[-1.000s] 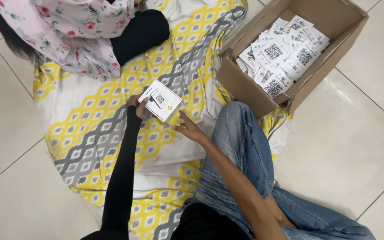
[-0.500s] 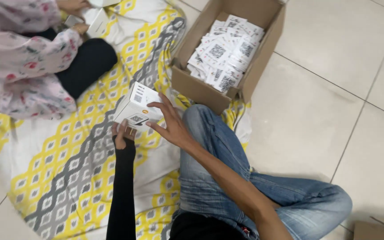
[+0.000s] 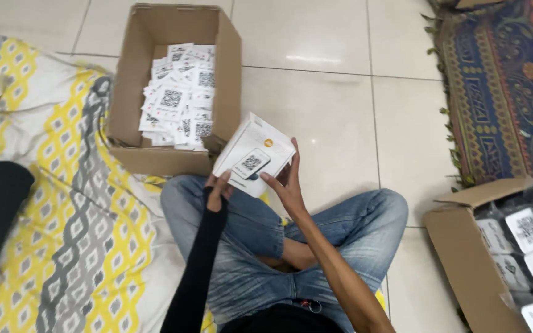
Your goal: The person applies QR code labels to small white boxes and organizes them into larger cardboard shipping boxes.
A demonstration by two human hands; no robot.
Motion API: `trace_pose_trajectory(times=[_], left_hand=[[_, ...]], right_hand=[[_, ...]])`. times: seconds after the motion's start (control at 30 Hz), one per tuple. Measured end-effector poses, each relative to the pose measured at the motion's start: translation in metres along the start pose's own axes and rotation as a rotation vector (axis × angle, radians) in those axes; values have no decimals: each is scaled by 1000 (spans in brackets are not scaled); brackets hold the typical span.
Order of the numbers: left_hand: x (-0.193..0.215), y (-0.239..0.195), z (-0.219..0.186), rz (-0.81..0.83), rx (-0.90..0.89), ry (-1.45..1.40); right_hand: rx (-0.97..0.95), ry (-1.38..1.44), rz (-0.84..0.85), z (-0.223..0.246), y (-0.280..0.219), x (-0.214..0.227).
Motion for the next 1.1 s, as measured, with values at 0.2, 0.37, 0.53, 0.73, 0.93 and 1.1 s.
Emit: trace_pose_trajectory(times=[0.2,0.37,0.53,0.73,0.93,1.1], left_hand=[[-91,-7,175,-32,548,-60],[-96,-17,268,-83,700,-139],[-112,-24,257,-141,697,-240],[-130,-27,224,-190,615,-265],[-131,-34,226,-181,661,-212],[-133,-42,213,-191,675,-167]], right_hand=[[-322,-342,-322,-47,-22,190],[-411,-304,-355,-78,-30,238],[-151,-394,-190,-86,-30,244],[-421,-344,-291,-52,-37,208],[-386,-316,-270,-59,-39,214],[-511,-446,-325,-55,-46,210]])
Point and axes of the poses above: each hand's wrist, its own y-axis towards the middle knuckle, its own x-axis out of the back of the hand, z = x × y, the point moved 7 cm from there along y, towards the middle knuckle, and after that the axes turned 13 degrees about y, right-handed, at the moved point
